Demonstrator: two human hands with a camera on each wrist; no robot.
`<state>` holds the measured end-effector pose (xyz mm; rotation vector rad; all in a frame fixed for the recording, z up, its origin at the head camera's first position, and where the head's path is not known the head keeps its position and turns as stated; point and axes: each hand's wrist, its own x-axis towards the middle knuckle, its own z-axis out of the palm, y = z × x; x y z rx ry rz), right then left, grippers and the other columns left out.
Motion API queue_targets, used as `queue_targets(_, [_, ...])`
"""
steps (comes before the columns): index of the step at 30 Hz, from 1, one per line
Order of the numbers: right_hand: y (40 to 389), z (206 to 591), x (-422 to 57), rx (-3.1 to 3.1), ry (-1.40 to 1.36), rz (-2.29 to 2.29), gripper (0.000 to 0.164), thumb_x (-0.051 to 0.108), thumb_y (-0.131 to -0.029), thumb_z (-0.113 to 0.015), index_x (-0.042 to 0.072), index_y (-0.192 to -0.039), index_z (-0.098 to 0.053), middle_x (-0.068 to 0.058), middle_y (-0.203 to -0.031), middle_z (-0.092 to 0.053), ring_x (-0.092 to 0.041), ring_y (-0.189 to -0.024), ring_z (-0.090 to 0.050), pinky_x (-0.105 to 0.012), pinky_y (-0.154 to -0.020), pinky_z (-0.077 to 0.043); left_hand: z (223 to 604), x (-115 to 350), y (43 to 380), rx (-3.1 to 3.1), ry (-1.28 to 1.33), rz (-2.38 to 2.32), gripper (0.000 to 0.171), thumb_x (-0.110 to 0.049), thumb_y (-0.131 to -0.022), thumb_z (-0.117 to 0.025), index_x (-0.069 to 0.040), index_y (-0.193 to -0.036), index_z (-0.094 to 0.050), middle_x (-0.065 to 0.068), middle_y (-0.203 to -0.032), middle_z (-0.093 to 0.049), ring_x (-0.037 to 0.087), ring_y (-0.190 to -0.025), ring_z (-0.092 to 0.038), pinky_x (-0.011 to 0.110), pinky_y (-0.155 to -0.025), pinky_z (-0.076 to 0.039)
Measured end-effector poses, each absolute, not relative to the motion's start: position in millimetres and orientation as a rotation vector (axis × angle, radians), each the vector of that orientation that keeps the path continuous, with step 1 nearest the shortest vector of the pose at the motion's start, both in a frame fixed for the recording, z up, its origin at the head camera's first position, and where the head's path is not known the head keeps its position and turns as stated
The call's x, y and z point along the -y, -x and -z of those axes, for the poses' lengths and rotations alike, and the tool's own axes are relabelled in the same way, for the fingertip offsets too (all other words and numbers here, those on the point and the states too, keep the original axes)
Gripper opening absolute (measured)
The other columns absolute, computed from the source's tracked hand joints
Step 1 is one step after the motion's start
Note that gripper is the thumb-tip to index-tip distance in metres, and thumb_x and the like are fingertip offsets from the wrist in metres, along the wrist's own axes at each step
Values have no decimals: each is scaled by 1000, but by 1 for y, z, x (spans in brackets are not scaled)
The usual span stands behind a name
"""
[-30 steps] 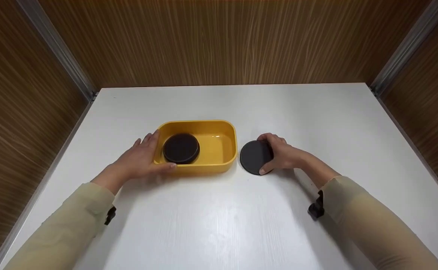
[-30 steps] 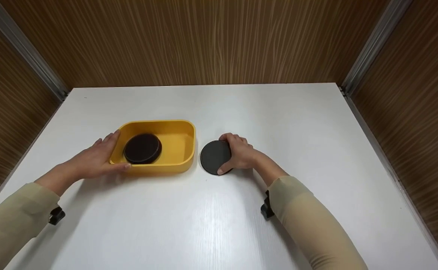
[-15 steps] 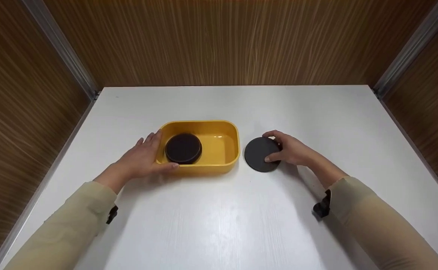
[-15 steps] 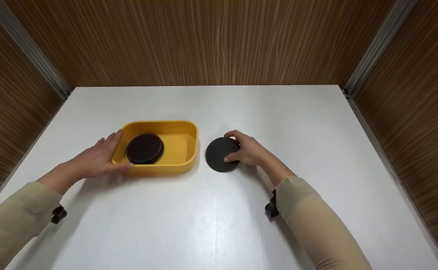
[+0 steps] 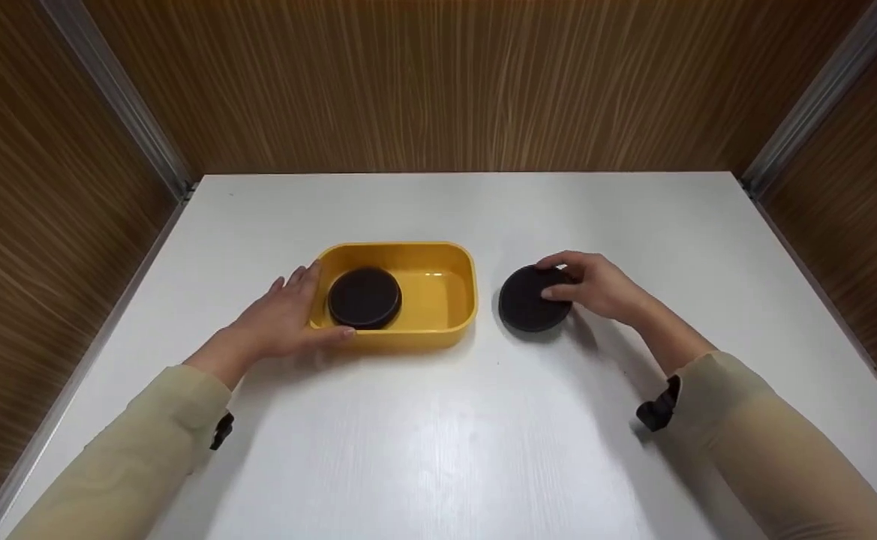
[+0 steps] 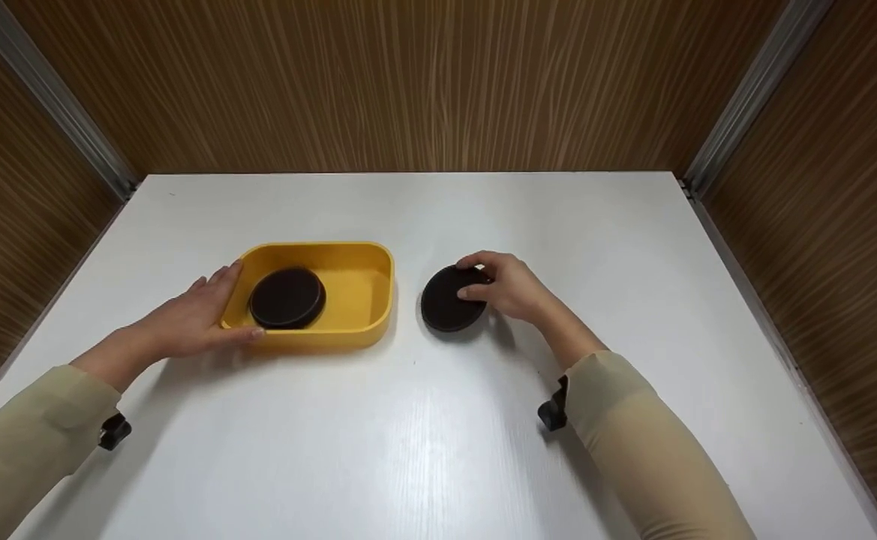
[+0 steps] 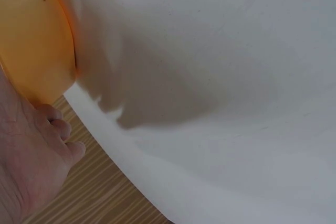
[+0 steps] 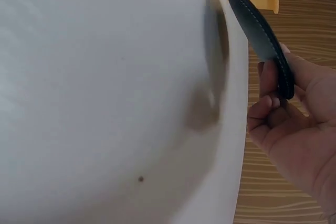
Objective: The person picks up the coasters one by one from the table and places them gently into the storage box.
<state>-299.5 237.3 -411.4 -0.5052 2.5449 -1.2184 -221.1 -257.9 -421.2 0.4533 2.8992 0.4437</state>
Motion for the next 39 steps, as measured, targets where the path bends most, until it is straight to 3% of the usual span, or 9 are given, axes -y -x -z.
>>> queue_targets(6, [299,398,-239,-2458,457,1443,52,20,-99,-78,8,-147,-63,-15,-137,-68,-12,-114,-67,-18,-93,-52,421,257,221,-2907,-461,-436,131,-85,-89,-56,2,-168,2,28,-173,-12,45,-160,-12,56,-131,-7])
queue_targets(16, [296,376,-224,-2318,573,1604,60,17,-103,-72,9,-159,-50,-12,-155,-54,-18,-125,-65,-25,-98,-53,421,255,218,-2911,-446,-442,132,-87,-88,-56,1,-168,1,28,-174,-12,45,-160,-13,57,-130,-8])
queue_targets(22, [292,366,-193,-2315,645,1599,63,18,-101,-75,10,-159,-51,-15,-144,-62,-24,-120,-68,-27,-102,-55,421,251,217,-2916,-460,-470,130,-84,-89,-58,3,-168,0,28,-173,-13,45,-160,-13,58,-130,-7])
queue_targets(28, [290,361,-154,-2343,661,1614,54,14,-99,-78,10,-150,-61,-15,-124,-71,-24,-106,-71,-29,-96,-58,420,251,217,-2920,-459,-463,132,-85,-88,-58,3,-168,-1,28,-173,-14,45,-160,-14,58,-130,-8])
queue_targets(39, [290,368,-87,-2233,670,1653,48,6,-100,-73,1,-147,-61,-17,-119,-72,-20,-103,-72,-31,-96,-59,420,253,216,-2926,-462,-451,133,-86,-88,-57,3,-168,-1,29,-172,-15,44,-160,-15,57,-130,-9])
